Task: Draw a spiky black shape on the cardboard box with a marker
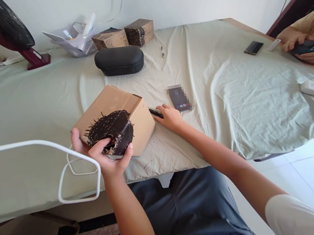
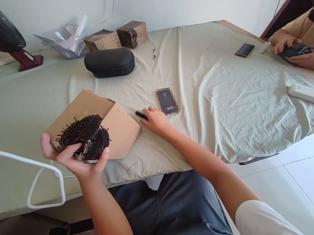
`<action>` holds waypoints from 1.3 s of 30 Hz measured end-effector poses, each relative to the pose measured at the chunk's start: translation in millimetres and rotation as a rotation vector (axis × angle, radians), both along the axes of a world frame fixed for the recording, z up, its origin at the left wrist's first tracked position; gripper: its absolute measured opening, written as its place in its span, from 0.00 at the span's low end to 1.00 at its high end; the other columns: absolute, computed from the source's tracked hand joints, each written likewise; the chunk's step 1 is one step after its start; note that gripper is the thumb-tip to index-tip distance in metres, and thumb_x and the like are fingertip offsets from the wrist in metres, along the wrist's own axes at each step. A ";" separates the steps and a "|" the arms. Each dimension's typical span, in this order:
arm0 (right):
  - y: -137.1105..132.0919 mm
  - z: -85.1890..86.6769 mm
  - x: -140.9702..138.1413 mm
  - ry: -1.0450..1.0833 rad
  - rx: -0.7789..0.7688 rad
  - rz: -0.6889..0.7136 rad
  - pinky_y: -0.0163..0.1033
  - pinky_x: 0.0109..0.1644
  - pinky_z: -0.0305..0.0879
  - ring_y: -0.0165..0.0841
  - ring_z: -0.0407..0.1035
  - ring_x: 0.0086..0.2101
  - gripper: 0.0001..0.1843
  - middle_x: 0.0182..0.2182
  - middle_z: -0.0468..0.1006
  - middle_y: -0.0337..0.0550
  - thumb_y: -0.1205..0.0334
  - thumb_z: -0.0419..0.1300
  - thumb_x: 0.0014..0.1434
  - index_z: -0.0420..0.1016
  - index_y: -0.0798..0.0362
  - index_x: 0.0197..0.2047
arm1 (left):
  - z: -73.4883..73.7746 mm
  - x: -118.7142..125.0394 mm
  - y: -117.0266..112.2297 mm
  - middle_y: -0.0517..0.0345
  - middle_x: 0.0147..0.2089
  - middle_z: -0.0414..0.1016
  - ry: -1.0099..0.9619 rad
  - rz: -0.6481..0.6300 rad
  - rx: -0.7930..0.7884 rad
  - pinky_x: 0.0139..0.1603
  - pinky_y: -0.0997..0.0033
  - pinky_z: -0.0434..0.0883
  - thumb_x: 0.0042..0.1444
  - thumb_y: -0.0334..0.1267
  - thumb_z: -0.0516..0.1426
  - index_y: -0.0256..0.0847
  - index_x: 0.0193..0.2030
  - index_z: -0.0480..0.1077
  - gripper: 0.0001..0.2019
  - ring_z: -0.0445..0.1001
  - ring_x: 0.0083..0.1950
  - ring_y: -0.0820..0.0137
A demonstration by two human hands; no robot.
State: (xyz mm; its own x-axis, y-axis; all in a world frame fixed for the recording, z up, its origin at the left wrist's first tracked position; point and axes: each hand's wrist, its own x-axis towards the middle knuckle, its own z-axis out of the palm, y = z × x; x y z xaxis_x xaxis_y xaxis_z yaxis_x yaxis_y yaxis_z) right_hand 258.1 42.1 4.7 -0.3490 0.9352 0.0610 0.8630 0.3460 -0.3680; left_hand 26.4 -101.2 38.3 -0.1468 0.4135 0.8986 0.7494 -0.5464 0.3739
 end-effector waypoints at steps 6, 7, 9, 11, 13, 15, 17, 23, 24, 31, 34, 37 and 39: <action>9.9 -14.2 -0.8 0.454 0.060 -0.055 0.42 0.42 0.66 0.39 0.74 0.39 0.08 0.43 0.79 0.48 0.57 0.54 0.72 0.71 0.50 0.45 | -2.5 -0.3 0.1 0.46 0.81 0.48 -0.021 -0.007 -0.007 0.80 0.32 0.54 0.45 0.40 0.72 0.48 0.52 0.68 0.28 0.51 0.82 0.41; 10.6 -15.5 2.9 0.632 0.069 -0.059 0.42 0.40 0.66 0.37 0.71 0.35 0.09 0.38 0.77 0.45 0.55 0.52 0.73 0.68 0.49 0.43 | -2.5 -0.3 -0.6 0.45 0.82 0.48 -0.025 0.000 -0.020 0.80 0.32 0.54 0.45 0.41 0.72 0.48 0.52 0.67 0.28 0.52 0.82 0.41; 10.9 -16.2 10.2 0.962 0.047 -0.013 0.41 0.37 0.63 0.34 0.65 0.29 0.13 0.30 0.72 0.39 0.50 0.48 0.74 0.64 0.47 0.39 | -2.1 0.0 -2.2 0.45 0.82 0.46 -0.023 0.018 -0.042 0.80 0.33 0.55 0.46 0.41 0.72 0.48 0.51 0.66 0.28 0.52 0.82 0.41; 10.0 -14.3 15.2 1.193 -0.016 0.088 0.41 0.34 0.61 0.32 0.60 0.26 0.19 0.27 0.68 0.37 0.42 0.47 0.73 0.62 0.46 0.37 | -1.4 0.4 -3.1 0.45 0.82 0.46 -0.013 0.026 -0.047 0.80 0.34 0.56 0.46 0.41 0.72 0.48 0.51 0.66 0.27 0.52 0.82 0.42; 8.1 -11.1 17.2 1.313 -0.067 0.163 0.40 0.33 0.59 0.32 0.57 0.25 0.25 0.26 0.66 0.36 0.32 0.48 0.70 0.65 0.46 0.39 | -0.8 0.8 -3.1 0.45 0.82 0.46 -0.013 0.018 -0.032 0.80 0.34 0.56 0.47 0.41 0.71 0.48 0.51 0.65 0.27 0.52 0.82 0.43; 4.5 -7.6 17.5 1.332 -0.071 0.172 0.41 0.32 0.58 0.33 0.55 0.25 0.30 0.24 0.63 0.35 0.26 0.48 0.67 0.66 0.46 0.40 | -0.9 0.8 -2.7 0.46 0.82 0.46 -0.015 0.021 -0.033 0.79 0.35 0.57 0.47 0.42 0.71 0.48 0.51 0.65 0.27 0.52 0.82 0.43; -0.7 -4.7 18.0 1.232 -0.054 0.164 0.42 0.34 0.60 0.34 0.55 0.26 0.32 0.24 0.59 0.36 0.25 0.46 0.68 0.64 0.46 0.35 | -1.4 0.5 -2.5 0.46 0.82 0.46 -0.014 0.033 -0.049 0.79 0.35 0.57 0.46 0.43 0.71 0.48 0.51 0.65 0.28 0.52 0.82 0.43; -13.6 1.0 20.6 0.761 -0.065 0.316 0.47 0.42 0.66 0.38 0.58 0.30 0.23 0.26 0.60 0.42 0.39 0.41 0.67 0.53 0.45 0.28 | -2.8 -0.8 -3.3 0.46 0.82 0.47 -0.043 0.023 -0.068 0.81 0.34 0.54 0.43 0.43 0.73 0.49 0.50 0.65 0.30 0.50 0.83 0.42; -13.9 2.0 20.2 0.713 -0.070 0.379 0.47 0.44 0.66 0.38 0.59 0.31 0.20 0.26 0.61 0.42 0.43 0.41 0.66 0.53 0.45 0.28 | -2.8 -1.0 -3.2 0.46 0.82 0.47 -0.044 0.025 -0.074 0.81 0.34 0.53 0.43 0.44 0.74 0.49 0.51 0.65 0.31 0.49 0.83 0.42; -9.3 3.5 14.7 0.541 -0.035 0.626 0.49 0.58 0.61 0.42 0.66 0.44 0.04 0.35 0.72 0.45 0.58 0.51 0.59 0.58 0.47 0.33 | -2.2 -2.5 1.3 0.47 0.81 0.50 -0.009 -0.022 0.014 0.82 0.33 0.52 0.45 0.43 0.73 0.49 0.52 0.67 0.29 0.51 0.82 0.43; -7.6 1.2 13.7 0.542 -0.048 0.624 0.48 0.59 0.62 0.41 0.66 0.44 0.03 0.37 0.72 0.46 0.60 0.53 0.57 0.60 0.47 0.34 | -1.1 -3.0 3.1 0.47 0.81 0.51 0.003 -0.030 0.022 0.82 0.33 0.51 0.45 0.42 0.73 0.49 0.52 0.68 0.29 0.52 0.82 0.43; -6.4 2.0 14.0 0.533 -0.089 0.606 0.47 0.58 0.64 0.41 0.66 0.44 0.03 0.39 0.71 0.47 0.62 0.54 0.55 0.61 0.47 0.34 | -0.6 -3.2 4.2 0.47 0.81 0.51 0.007 -0.040 0.029 0.82 0.34 0.52 0.45 0.42 0.73 0.49 0.52 0.68 0.28 0.52 0.82 0.44; -5.7 3.6 14.9 0.561 -0.102 0.613 0.47 0.56 0.66 0.40 0.66 0.44 0.03 0.39 0.70 0.47 0.62 0.54 0.55 0.61 0.47 0.34 | -1.1 -3.4 4.8 0.47 0.80 0.51 0.015 -0.044 0.043 0.81 0.33 0.53 0.45 0.43 0.73 0.49 0.52 0.68 0.28 0.52 0.82 0.43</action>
